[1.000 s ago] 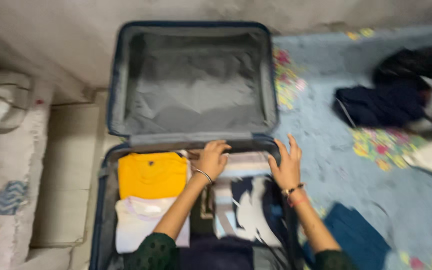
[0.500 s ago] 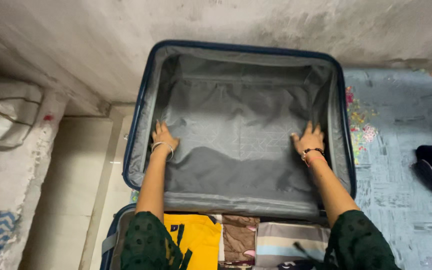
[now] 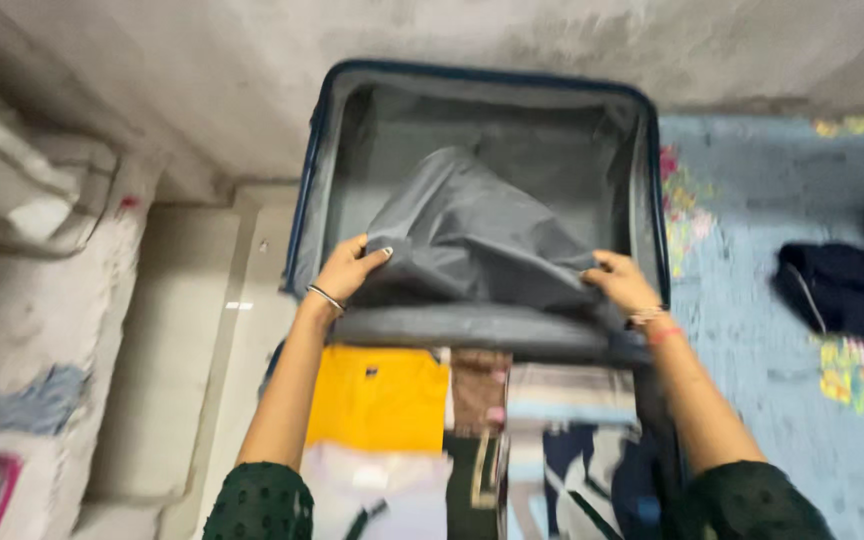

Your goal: The person folds a pair of blue leggings, a pair of black athletic shorts, and a pair of grey shorts by hand on a bed before placing them into an open suitcase.

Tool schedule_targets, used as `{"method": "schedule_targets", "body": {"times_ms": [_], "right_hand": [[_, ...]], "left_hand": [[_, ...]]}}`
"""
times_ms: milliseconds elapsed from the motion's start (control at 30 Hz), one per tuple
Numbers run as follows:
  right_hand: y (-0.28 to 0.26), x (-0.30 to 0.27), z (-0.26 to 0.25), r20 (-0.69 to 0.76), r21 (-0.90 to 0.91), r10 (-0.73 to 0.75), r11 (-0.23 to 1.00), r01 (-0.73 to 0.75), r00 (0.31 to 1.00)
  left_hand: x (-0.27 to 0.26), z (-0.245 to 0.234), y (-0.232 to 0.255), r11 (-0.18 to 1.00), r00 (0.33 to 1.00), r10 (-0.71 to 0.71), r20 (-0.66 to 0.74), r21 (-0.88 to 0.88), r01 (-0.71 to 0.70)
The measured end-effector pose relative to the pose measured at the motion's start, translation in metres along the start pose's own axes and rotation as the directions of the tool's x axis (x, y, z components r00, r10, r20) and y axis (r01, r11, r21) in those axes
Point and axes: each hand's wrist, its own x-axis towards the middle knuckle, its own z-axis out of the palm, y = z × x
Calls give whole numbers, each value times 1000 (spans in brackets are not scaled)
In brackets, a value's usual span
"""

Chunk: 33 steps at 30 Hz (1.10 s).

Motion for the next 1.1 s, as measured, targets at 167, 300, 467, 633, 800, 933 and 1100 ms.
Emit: {"method": "schedule_targets", "body": {"times_ms": [167, 300, 467, 633, 800, 933, 1100], "right_hand": [[-35, -165, -8, 233, 325, -95, 946, 15, 968], [-13, -257, -7, 404, 86, 36, 993, -77, 914], [-18, -344, 22, 549, -374, 9, 897, 236, 836], [-12, -419, 90, 588, -524, 87, 798, 297, 804], [29, -492, 140, 328, -915, 427, 366, 171, 843], [44, -535, 155, 225, -860, 243, 504, 76, 943], [16, -582, 150, 38, -777, -54, 626, 64, 998]], "left_hand": [[-158, -24, 19, 992, 960, 81, 269, 73, -104], [-267, -47, 13, 854, 950, 170, 262, 442, -275], [-363, -47, -25, 688, 920, 229, 317, 616, -383], [-435, -6, -77, 161, 967, -166, 196, 972, -169], [-484, 26, -103, 142, 980, -72, 184, 975, -173], [-485, 94, -96, 295, 963, 101, 252, 917, -271], [-479, 227, -77, 464, 861, 266, 434, 726, -509]]}}
